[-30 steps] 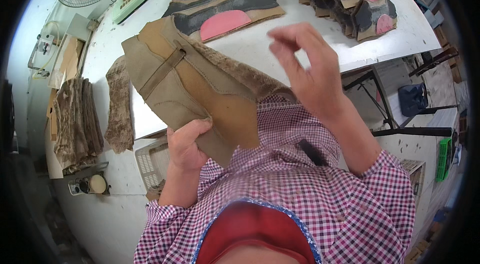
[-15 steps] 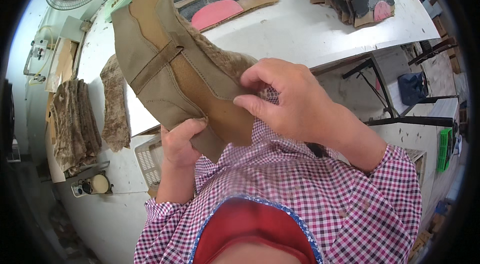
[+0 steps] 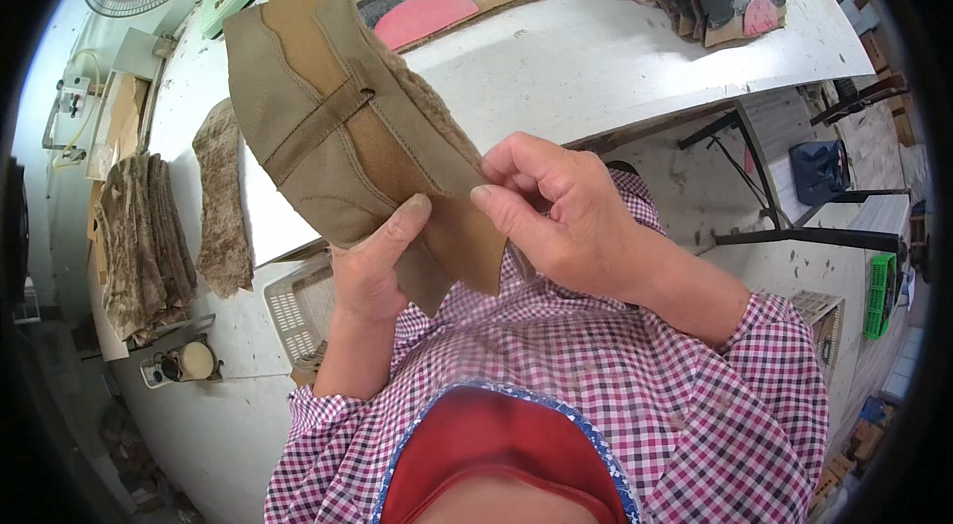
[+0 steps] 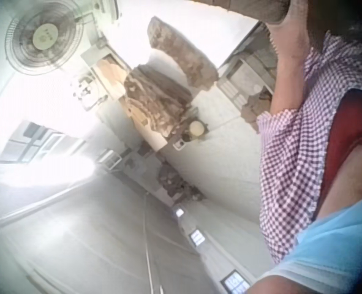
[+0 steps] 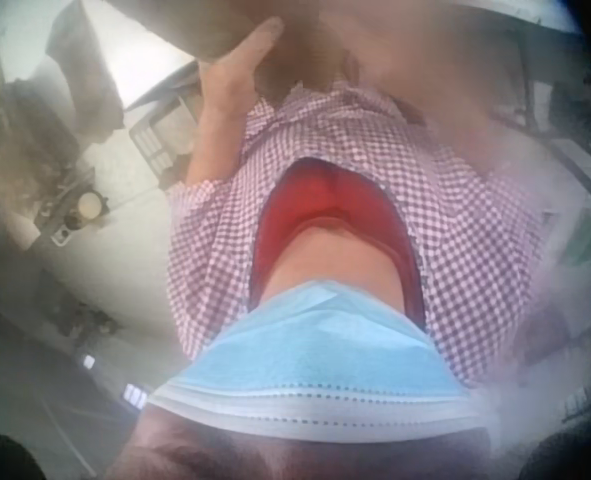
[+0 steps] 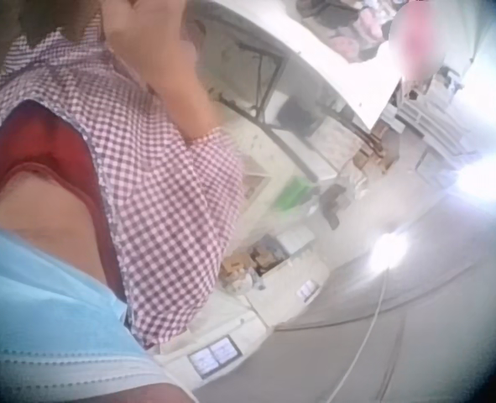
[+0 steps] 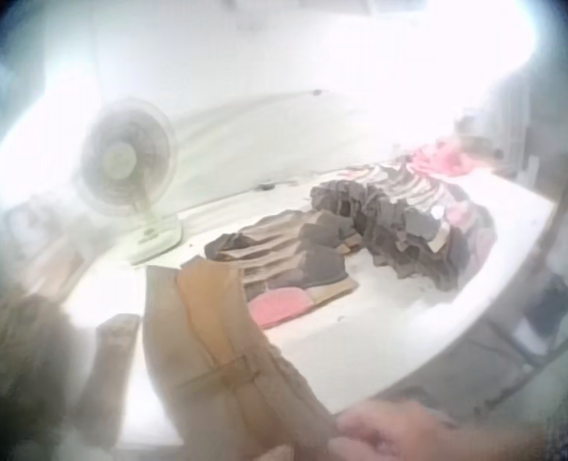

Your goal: The person repeatedly picks up fabric pieces from a table, unfolds them, turns them over, and places them back down. The person handles each piece individually, examining the edges and surfaces before returning them to the pile.

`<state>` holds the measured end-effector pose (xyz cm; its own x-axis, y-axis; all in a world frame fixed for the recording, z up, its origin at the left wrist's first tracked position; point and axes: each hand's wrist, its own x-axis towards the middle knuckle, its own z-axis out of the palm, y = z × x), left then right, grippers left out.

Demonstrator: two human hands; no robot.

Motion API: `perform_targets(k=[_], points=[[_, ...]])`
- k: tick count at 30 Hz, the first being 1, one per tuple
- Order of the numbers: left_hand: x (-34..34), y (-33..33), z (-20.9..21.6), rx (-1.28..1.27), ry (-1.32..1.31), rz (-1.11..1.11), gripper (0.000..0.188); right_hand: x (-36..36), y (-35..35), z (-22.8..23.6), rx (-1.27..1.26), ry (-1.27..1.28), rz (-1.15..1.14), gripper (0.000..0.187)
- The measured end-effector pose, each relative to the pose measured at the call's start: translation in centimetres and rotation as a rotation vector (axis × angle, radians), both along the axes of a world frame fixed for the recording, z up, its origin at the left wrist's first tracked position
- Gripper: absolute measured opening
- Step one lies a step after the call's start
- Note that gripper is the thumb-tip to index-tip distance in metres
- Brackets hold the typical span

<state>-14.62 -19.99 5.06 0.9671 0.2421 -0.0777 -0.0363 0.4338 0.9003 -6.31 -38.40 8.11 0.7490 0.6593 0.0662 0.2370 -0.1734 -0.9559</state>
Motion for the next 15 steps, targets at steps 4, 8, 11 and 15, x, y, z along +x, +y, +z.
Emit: perform_targets(k=[4, 8, 11, 15], points=[[0.4, -0.2, -0.6, 0.036, -0.024, 0.091, 0.043, 0.7, 0.8, -1.4, 0.066, -0.311, -0.069, 0.015], [0.3, -0.6, -0.2, 0.101, -0.061, 0.124, 0.039, 1.0, 1.3, 0.0, 0.018, -0.532, -0.086, 0.016], [0.1, -0.9, -0.1, 0.148, -0.045, 0.136, 0.037, 1.1, 1.5, 0.4, 0.020, -0.533, -0.069, 0.014], [-0.2, -1.2, 0.0, 0.145, -0.033, 0.111, 0.035, 0.9, 1.3, 0.2, 0.078, -0.572, -0.044, 0.013]])
